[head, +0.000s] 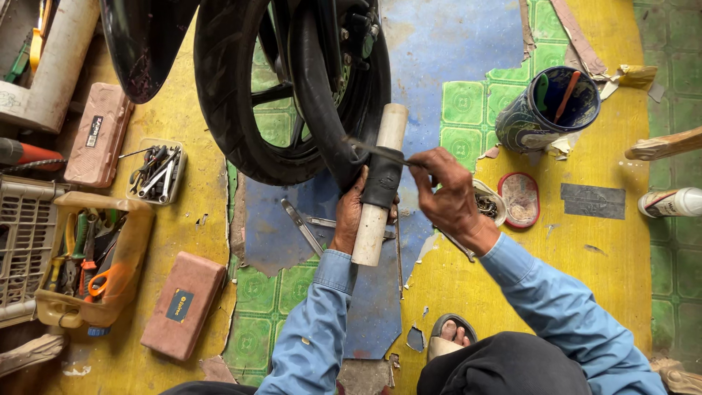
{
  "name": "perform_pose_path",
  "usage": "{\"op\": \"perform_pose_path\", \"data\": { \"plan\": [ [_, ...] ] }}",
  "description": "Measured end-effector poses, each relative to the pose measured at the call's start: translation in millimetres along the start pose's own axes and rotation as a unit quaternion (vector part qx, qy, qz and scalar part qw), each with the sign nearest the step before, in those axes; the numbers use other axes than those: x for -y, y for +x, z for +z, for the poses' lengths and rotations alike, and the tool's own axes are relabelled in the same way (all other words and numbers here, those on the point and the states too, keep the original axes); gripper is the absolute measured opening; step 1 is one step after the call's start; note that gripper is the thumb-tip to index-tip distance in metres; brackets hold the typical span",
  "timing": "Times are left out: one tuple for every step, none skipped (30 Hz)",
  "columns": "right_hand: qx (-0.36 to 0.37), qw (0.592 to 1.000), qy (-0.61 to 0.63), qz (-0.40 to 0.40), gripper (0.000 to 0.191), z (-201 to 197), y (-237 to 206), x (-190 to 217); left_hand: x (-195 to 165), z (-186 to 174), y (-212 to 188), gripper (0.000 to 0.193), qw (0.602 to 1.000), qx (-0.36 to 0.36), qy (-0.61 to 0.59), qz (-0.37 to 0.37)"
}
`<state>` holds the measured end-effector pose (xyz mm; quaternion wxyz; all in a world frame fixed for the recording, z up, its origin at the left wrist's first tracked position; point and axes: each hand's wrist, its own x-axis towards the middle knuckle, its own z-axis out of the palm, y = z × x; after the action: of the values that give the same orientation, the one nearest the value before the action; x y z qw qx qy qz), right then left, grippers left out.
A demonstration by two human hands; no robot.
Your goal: The person uses a metal file to scrape the surface of a motorcycle tire while it is wrapped around a white cylindrical support. After filing, the person removes the tire from the support and places a metal stand under the wheel.
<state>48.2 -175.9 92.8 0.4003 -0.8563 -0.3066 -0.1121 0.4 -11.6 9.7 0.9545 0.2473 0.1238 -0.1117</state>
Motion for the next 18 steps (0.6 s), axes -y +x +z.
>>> {"op": "perform_pose_path", "data": {
  "plan": [
    [0.001, 1.0, 0.004, -0.002, 0.004, -0.6, 0.3, 1.2, -0.2, 0.0, 0.5, 0.053, 1.0, 0.003, -0.001, 0.0],
    [0.003, 1.0, 0.007, -0.004, 0.005, -1.1, 0.0, 3.0, -0.3, -0.4, 0.5, 0.054, 1.0, -0.004, 0.004, -0.001],
    [-0.004, 1.0, 0.008, -0.017, 0.006, -1.9, -0.6, 5.2, -0.3, -0.9, 0.8, 0.054, 1.0, -0.011, 0.008, -0.004],
    [-0.011, 0.999, 0.008, -0.029, 0.007, -2.5, -2.2, 8.1, 0.2, -1.4, 1.0, 0.054, 1.0, -0.017, 0.012, -0.007],
    [-0.019, 0.999, 0.006, -0.042, 0.009, -3.5, -2.9, 10.1, 0.9, -1.8, 1.6, 0.053, 1.0, -0.021, 0.016, -0.006],
    [-0.011, 0.999, -0.002, -0.037, 0.009, -4.5, -2.1, 10.8, 1.4, -2.5, 1.9, 0.052, 1.0, -0.025, 0.019, -0.004],
    [-0.004, 0.999, -0.009, -0.032, 0.009, -5.2, -1.8, 11.5, 2.1, -3.1, 2.3, 0.052, 0.999, -0.03, 0.023, -0.001],
    [0.005, 0.999, -0.015, -0.028, 0.009, -5.9, -0.3, 11.0, 2.4, -3.8, 3.0, 0.052, 0.999, -0.034, 0.033, 0.003],
    [0.016, 0.997, -0.045, -0.068, 0.01, -6.4, 0.7, 10.1, 3.0, -4.0, 3.8, 0.052, 0.998, -0.037, 0.045, 0.007],
    [0.026, 0.991, -0.077, -0.108, 0.012, -6.7, 1.5, 9.3, 3.1, -4.2, 4.8, 0.052, 0.998, -0.039, 0.056, 0.011],
    [0.038, 0.983, -0.109, -0.146, 0.014, -7.2, 1.7, 8.3, 3.3, -3.9, 5.3, 0.05, 0.996, -0.054, 0.07, 0.02],
    [0.036, 0.981, -0.111, -0.155, 0.014, -8.3, 3.1, 6.0, 3.2, -3.5, 6.0, 0.047, 0.994, -0.067, 0.085, 0.029],
    [0.033, 0.979, -0.114, -0.163, 0.014, -10.4, 4.0, 3.4, 3.3, -2.6, 5.9, 0.045, 0.991, -0.081, 0.1, 0.037],
    [0.029, 0.978, -0.118, -0.172, 0.014, -11.5, 4.7, 1.4, 2.9, -1.1, 6.9, 0.044, 0.987, -0.097, 0.119, 0.044],
    [0.02, 0.979, -0.119, -0.162, 0.014, -12.6, 4.7, -0.3, 3.1, 1.2, 7.5, 0.043, 0.983, -0.113, 0.137, 0.052],
    [0.013, 0.981, -0.119, -0.154, 0.014, -12.8, 4.4, -1.4, 3.1, 2.9, 6.9, 0.042, 0.978, -0.13, 0.153, 0.061],
    [0.003, 0.982, -0.12, -0.145, 0.014, -13.7, 4.4, -3.0, 3.0, 5.7, 8.0, 0.041, 0.983, -0.117, 0.132, 0.052],
    [0.018, 0.981, -0.121, -0.152, 0.014, -13.7, 3.4, -3.6, 3.0, 7.4, 6.3, 0.04, 0.987, -0.107, 0.113, 0.042]
  ]
}}
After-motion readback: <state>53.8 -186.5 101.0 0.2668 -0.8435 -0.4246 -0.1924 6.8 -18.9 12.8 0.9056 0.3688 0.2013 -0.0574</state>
